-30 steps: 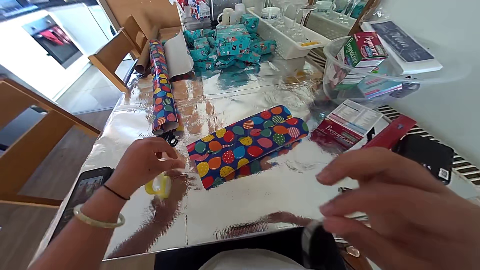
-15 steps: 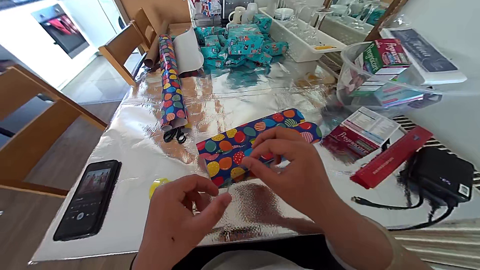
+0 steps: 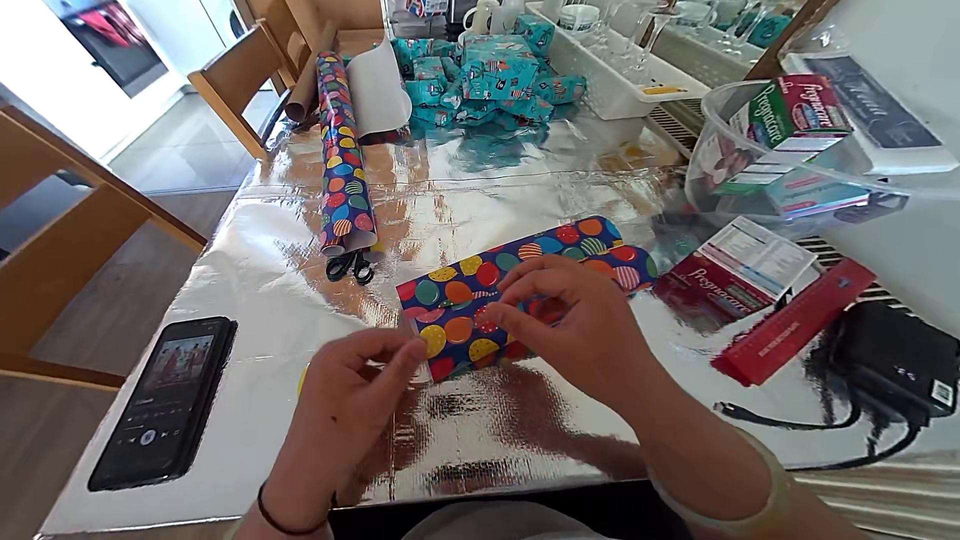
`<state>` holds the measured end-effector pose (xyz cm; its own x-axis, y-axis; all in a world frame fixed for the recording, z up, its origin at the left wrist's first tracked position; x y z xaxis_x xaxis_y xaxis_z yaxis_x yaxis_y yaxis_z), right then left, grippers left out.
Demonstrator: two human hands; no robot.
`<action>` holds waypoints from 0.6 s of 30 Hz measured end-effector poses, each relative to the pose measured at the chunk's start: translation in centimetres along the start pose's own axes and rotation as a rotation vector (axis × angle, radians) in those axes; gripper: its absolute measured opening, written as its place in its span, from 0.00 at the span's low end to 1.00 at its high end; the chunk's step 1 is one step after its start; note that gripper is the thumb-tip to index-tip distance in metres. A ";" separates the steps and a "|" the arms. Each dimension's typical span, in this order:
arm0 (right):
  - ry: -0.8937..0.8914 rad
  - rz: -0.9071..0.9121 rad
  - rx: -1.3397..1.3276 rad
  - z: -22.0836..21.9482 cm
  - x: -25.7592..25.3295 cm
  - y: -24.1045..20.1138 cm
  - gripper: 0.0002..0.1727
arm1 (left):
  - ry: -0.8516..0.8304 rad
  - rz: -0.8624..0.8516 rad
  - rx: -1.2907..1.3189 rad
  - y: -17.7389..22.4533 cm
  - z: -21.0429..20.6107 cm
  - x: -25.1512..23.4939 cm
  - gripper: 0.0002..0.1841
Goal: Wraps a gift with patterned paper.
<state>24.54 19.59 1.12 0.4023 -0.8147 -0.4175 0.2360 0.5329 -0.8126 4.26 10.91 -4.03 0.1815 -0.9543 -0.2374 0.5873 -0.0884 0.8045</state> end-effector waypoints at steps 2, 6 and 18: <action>-0.085 -0.114 -0.104 -1.1 -1.0 1.3 0.08 | -0.083 0.115 0.101 -1.1 0.0 -1.0 0.11; -0.226 -0.387 -0.185 -3.2 -2.9 3.8 0.09 | -0.161 0.451 0.383 -3.8 -0.8 -1.8 0.13; -0.253 -0.537 -0.306 -4.0 -3.5 6.4 0.09 | -0.141 0.703 0.814 -5.6 -4.6 -1.8 0.14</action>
<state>21.12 24.97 -4.24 0.5025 -0.8505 0.1553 0.2144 -0.0515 -0.9754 4.27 14.49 -10.62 0.1504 -0.8850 0.4406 -0.3215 0.3777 0.8683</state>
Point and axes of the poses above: each hand's wrist, its own x-axis away from the middle knuckle, its own z-axis out of the back of the hand, y = z × x, the point moved 10 cm from there along -x, towards the middle knuckle, and after that the axes turned 11 degrees about -x, right-handed, at the moved point
